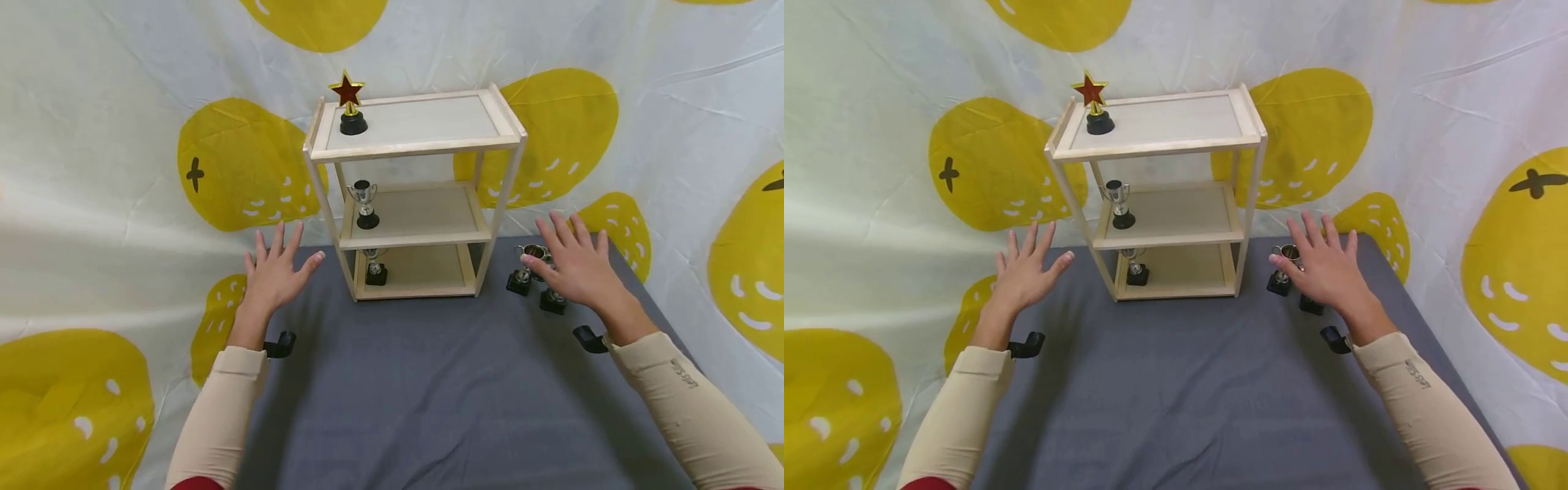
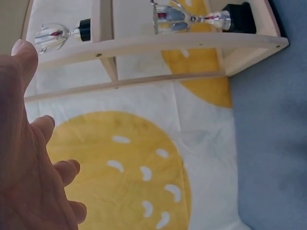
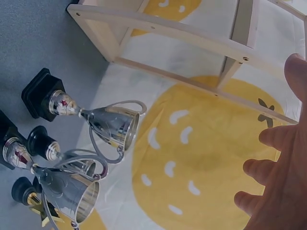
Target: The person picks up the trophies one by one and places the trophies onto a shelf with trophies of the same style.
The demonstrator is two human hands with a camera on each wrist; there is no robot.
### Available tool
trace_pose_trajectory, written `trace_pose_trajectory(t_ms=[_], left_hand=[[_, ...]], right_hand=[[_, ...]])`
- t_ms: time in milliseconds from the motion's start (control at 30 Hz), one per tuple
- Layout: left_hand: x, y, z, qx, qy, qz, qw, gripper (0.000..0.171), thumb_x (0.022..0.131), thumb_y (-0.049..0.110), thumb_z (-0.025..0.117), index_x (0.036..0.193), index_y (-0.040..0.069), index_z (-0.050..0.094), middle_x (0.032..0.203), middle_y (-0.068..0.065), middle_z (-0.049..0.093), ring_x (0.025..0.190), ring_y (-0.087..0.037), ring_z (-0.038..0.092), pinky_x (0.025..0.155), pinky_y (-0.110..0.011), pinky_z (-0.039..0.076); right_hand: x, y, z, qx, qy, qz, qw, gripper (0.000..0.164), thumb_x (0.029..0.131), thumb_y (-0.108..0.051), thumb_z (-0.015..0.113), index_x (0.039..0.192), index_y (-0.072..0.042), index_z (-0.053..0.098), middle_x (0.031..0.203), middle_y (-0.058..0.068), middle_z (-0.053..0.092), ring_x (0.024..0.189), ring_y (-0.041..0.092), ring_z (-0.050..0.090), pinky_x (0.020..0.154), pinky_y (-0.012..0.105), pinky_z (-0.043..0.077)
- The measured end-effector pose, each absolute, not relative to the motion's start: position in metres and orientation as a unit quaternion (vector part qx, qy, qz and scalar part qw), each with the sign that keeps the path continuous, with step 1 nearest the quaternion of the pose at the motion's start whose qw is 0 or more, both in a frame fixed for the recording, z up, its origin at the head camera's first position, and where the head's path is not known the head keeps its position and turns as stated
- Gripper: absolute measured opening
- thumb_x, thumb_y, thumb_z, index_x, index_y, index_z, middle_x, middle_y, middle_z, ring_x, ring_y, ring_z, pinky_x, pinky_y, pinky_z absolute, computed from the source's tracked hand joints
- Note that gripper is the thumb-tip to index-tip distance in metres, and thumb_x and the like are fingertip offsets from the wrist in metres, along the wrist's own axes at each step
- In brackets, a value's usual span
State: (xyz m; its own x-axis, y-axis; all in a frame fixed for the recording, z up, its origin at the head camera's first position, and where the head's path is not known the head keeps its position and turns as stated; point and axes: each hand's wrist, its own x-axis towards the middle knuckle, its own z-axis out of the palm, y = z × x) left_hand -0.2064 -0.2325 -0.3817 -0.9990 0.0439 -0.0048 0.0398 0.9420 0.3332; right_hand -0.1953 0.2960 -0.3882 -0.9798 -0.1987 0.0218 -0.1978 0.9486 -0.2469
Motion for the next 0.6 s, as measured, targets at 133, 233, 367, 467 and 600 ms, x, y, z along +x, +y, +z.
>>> trace_pose_trajectory(t_ms=[133, 233, 367, 467, 600], left_hand=[[-0.207, -0.232, -0.382, 0.023, 0.986, 0.166, 0.017, 0.093, 0.095, 0.086, 0.025, 0.168, 0.036, -0.003, 0.177, -0.009, -0.013, 0.157, -0.050, -0.023, 0.121, -0.080, -0.012], [-0.207, -0.233, -0.384, 0.021, 0.985, 0.169, 0.019, 0.093, 0.095, 0.087, 0.025, 0.168, 0.035, -0.003, 0.177, -0.010, -0.012, 0.158, -0.050, -0.023, 0.121, -0.080, -0.012], [-0.208, -0.234, -0.388, 0.020, 0.985, 0.173, 0.016, 0.093, 0.095, 0.087, 0.025, 0.168, 0.036, -0.003, 0.177, -0.009, -0.011, 0.158, -0.049, -0.023, 0.122, -0.078, -0.013], [-0.209, -0.235, -0.391, 0.022, 0.984, 0.175, 0.017, 0.093, 0.095, 0.087, 0.025, 0.168, 0.036, -0.002, 0.177, -0.009, -0.011, 0.158, -0.049, -0.022, 0.122, -0.078, -0.013], [-0.210, -0.233, -0.396, 0.025, 0.982, 0.187, 0.021, 0.093, 0.095, 0.087, 0.024, 0.168, 0.036, -0.002, 0.177, -0.009, -0.010, 0.159, -0.048, -0.021, 0.122, -0.078, -0.013]], right_hand=[[-0.195, 0.295, -0.388, -0.104, 0.987, -0.121, 0.006, 0.091, 0.105, -0.065, 0.043, 0.170, -0.016, 0.003, 0.176, 0.019, -0.008, 0.160, 0.048, -0.014, 0.115, 0.084, -0.015], [-0.195, 0.293, -0.389, -0.106, 0.986, -0.125, 0.010, 0.091, 0.105, -0.065, 0.042, 0.169, -0.014, 0.003, 0.176, 0.020, -0.008, 0.160, 0.049, -0.015, 0.115, 0.084, -0.016], [-0.196, 0.292, -0.390, -0.108, 0.985, -0.131, 0.013, 0.091, 0.105, -0.065, 0.041, 0.169, -0.014, 0.002, 0.176, 0.021, -0.008, 0.159, 0.049, -0.016, 0.114, 0.084, -0.017], [-0.197, 0.290, -0.392, -0.108, 0.985, -0.134, 0.016, 0.090, 0.106, -0.065, 0.041, 0.169, -0.015, 0.001, 0.176, 0.020, -0.009, 0.159, 0.050, -0.016, 0.114, 0.084, -0.017], [-0.197, 0.288, -0.394, -0.109, 0.985, -0.136, 0.018, 0.090, 0.106, -0.065, 0.041, 0.169, -0.017, -0.001, 0.176, 0.019, -0.011, 0.159, 0.050, -0.016, 0.115, 0.084, -0.017]])
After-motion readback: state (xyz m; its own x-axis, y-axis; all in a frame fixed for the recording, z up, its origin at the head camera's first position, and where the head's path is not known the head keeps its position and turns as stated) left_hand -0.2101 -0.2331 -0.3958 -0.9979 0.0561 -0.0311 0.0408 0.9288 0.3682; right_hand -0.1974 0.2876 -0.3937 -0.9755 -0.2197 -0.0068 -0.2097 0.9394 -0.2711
